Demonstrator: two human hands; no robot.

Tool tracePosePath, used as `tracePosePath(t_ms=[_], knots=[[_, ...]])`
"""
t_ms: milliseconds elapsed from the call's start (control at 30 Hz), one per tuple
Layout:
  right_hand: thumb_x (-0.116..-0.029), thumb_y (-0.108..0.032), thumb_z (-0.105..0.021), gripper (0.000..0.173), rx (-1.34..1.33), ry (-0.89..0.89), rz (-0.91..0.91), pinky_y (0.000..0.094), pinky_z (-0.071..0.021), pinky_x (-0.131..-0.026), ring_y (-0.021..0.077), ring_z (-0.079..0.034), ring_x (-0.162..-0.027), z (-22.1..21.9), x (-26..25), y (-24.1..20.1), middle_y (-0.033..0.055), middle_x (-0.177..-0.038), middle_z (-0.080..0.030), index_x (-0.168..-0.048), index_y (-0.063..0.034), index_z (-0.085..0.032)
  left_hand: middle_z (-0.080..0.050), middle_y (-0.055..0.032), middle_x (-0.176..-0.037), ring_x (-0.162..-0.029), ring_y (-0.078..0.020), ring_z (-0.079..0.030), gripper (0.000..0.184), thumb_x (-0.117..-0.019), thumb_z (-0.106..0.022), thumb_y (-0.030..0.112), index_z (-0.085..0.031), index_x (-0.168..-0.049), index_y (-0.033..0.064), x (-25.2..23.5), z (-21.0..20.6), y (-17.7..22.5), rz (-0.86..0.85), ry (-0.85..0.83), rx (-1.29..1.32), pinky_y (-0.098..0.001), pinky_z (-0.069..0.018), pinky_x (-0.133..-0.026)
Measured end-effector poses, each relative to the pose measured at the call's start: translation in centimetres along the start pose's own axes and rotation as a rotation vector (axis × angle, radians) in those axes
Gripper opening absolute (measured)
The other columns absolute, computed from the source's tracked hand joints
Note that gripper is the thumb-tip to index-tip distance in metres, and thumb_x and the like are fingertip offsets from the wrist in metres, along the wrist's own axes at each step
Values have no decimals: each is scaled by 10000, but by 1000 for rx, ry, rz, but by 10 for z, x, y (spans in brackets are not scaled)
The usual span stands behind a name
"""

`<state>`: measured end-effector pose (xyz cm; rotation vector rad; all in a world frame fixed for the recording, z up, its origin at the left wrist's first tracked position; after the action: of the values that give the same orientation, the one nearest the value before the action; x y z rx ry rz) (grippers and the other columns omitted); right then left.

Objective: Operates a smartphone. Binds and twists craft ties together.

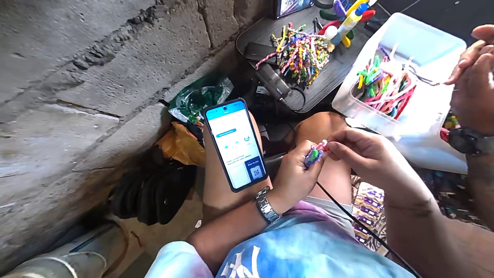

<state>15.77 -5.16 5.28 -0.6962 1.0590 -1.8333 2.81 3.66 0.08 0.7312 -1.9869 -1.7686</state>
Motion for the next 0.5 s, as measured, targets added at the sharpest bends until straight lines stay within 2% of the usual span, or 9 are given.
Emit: tracePosePath(t_ms=[200, 367, 500], knots=[[-998, -190, -569, 149, -109, -67, 12, 123, -531, -665, -50, -611, -726, -2, 1, 3, -83, -865, -660, -976, -102, -687, -615, 9, -810, -701, 15, -561, 83, -978, -616, 38, -643, -978, -41, 4, 1, 2, -24, -14, 21, -163, -498, -659], [-1007, -150, -559, 127, -343, -143, -53, 141, -525, -660, -37, -612, -704, 4, 3, 5, -106, -803, -656, -964, -109, -671, -642, 58, -831, -702, 37, -579, 66, -986, -595, 14, -656, -992, -9, 5, 0, 5, -57, -70, 105, -143, -509, -641], [-983, -127, -583, 129, -400, -140, -94, 164, -545, -648, -2, -636, -676, 5, 4, 11, -85, -763, -682, -917, -133, -693, -639, 49, -832, -721, 44, -577, 75, -988, -598, 17, -655, -992, -32, 4, -1, 3, -67, -90, 101, -145, -510, -668]])
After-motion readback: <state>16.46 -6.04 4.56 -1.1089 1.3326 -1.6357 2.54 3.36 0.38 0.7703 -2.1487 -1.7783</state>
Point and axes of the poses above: each hand's wrist, its own x-axis away from the middle knuckle, its own z-axis out of the back of the hand, y = z × x, the point moved 3 cm from there along -x, towards the middle knuckle
